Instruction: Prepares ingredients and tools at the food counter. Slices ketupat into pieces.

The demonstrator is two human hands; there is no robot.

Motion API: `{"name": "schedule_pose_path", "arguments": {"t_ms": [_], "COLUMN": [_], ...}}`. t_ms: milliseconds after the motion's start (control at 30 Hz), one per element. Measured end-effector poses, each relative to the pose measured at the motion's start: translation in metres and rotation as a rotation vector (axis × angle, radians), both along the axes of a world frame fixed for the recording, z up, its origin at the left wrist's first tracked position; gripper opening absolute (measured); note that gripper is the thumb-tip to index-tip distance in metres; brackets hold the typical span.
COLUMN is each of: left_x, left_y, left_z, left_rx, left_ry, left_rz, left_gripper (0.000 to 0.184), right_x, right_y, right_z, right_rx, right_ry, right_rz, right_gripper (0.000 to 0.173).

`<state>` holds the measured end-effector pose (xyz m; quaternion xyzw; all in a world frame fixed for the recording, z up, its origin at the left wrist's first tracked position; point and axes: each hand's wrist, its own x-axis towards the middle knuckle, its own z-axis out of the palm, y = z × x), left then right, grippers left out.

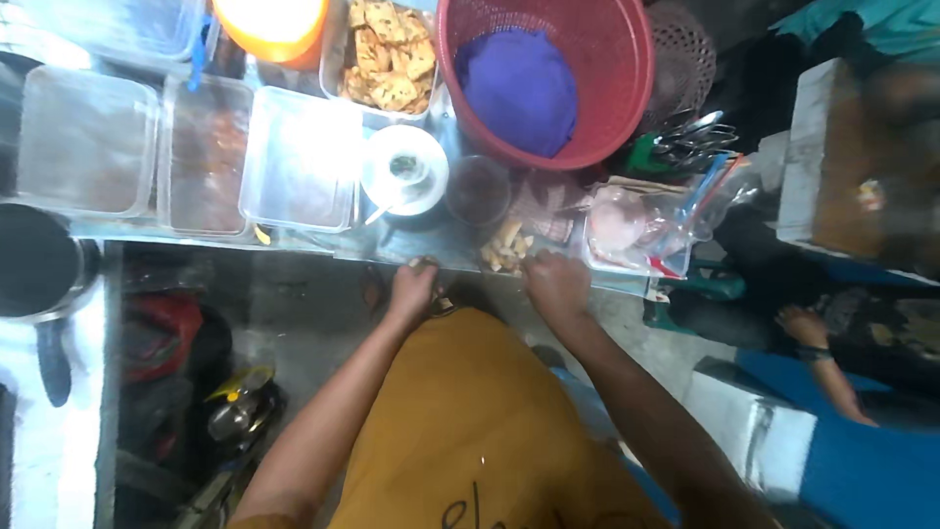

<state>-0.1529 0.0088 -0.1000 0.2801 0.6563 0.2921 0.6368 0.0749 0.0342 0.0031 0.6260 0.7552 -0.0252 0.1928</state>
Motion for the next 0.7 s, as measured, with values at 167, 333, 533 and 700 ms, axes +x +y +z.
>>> {"name": "schedule_pose_path", "arguments": {"t_ms": [167, 333, 533, 700], "left_x": [-0.011, -0.014, -0.011, -0.008], "left_y": [0.004, 0.008, 0.01, 0.009], "left_z": [0.002, 0.0, 0.001, 0.003], "left_rx": [-0.007, -0.015, -0.012, -0.02], "left_ry": [-0.001, -0.021, -0.031, -0.014], "left_rz": [-0.064, -0.088, -0.131, -0.147], "left_gripper": [0.023, 0.022, 0.022, 0.023], "right_x": [-0.004, 0.002, 0.008, 0.011], "right_y": [-0.003, -0.012, -0.023, -0.026], "right_z": [-0.003, -0.015, -0.022, -0.026], "right_rx": [-0.004, 0.025, 0.092, 0.133], "right_ry": [0.033, 0.06, 0.078, 0.087], "right_rz": [-0.07, -0.119, -0.126, -0.132], "right_gripper": [0.016, 0.019, 0.02, 0.019]}}
